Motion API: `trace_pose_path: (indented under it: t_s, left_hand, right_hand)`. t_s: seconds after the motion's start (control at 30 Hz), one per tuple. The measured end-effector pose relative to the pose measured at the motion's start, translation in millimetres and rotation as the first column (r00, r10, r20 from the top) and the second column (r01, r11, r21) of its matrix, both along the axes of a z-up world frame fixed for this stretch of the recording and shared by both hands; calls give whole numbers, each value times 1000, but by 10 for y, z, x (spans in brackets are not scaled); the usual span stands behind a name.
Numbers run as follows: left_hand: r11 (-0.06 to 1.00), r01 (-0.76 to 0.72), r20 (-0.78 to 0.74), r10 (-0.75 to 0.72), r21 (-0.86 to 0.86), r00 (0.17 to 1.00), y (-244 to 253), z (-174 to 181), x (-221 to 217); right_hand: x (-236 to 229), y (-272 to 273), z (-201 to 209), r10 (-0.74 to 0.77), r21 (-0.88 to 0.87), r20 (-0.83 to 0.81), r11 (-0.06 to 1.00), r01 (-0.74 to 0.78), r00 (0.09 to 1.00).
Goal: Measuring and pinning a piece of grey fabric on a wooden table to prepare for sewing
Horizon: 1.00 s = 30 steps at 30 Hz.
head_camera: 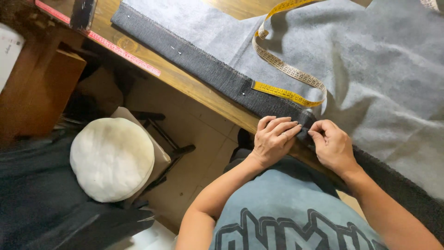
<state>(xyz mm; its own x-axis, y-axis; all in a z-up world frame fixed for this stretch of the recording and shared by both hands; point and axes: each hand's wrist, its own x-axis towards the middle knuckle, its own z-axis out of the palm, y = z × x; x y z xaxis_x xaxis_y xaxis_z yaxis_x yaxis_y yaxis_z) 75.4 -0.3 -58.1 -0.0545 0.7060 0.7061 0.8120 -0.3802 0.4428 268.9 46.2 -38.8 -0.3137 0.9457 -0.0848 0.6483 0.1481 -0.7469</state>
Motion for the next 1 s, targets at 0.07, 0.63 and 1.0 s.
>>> trace_pose_path:
  t_s: [0.07,0.63,1.0]
  left_hand:
    - [1000,3,-22,-3,9,1000,-3,9,-22]
    - [831,198,-485,-478,-521,732,212,524,-47]
    - [790,205,-415,-501,-578,760,225,545,13]
  right_hand:
    - [-39,-22,18,-5,46,28,999,4,1000]
    - [166,-699,53,120,384,465,865,-322,877]
    - [1633,-960,174,-39,2,622,999,49,782]
